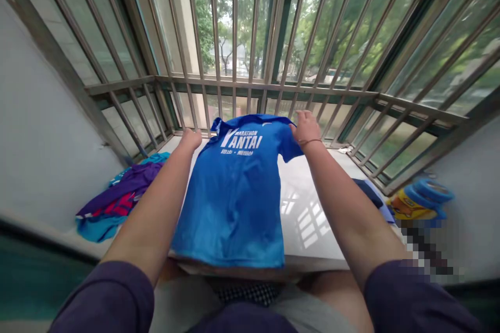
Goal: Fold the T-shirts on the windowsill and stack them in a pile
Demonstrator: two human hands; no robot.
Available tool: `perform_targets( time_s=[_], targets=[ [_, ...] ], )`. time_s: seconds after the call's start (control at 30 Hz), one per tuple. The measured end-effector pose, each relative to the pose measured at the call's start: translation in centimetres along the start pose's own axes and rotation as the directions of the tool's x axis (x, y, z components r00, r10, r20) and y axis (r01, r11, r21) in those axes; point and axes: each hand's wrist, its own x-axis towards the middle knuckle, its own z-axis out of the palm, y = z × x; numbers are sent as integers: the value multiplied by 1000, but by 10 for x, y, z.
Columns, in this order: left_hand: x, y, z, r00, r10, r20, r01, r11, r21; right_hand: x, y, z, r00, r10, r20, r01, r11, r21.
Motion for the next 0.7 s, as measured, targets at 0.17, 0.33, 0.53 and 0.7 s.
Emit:
perform_targets(
  time_s=[0.17,0.33,0.53,0.7],
  targets=[
    [7,-18,44,983,144,116,-166,963,211,-14,-20,43,989,-137,-46,138,990,28],
    [-55,-87,95,854,171,491,-385,843,376,-133,-50,103,848,-345,402,290,938,192],
    [-128,-161,123,812,-31,583,-355,768,534,-251,-82,164,689,-331,645,256,943,211],
    [-166,-155,130,776,33,630,-458,716,527,-252,-94,179,725,-308,616,257,951,173]
  ],
)
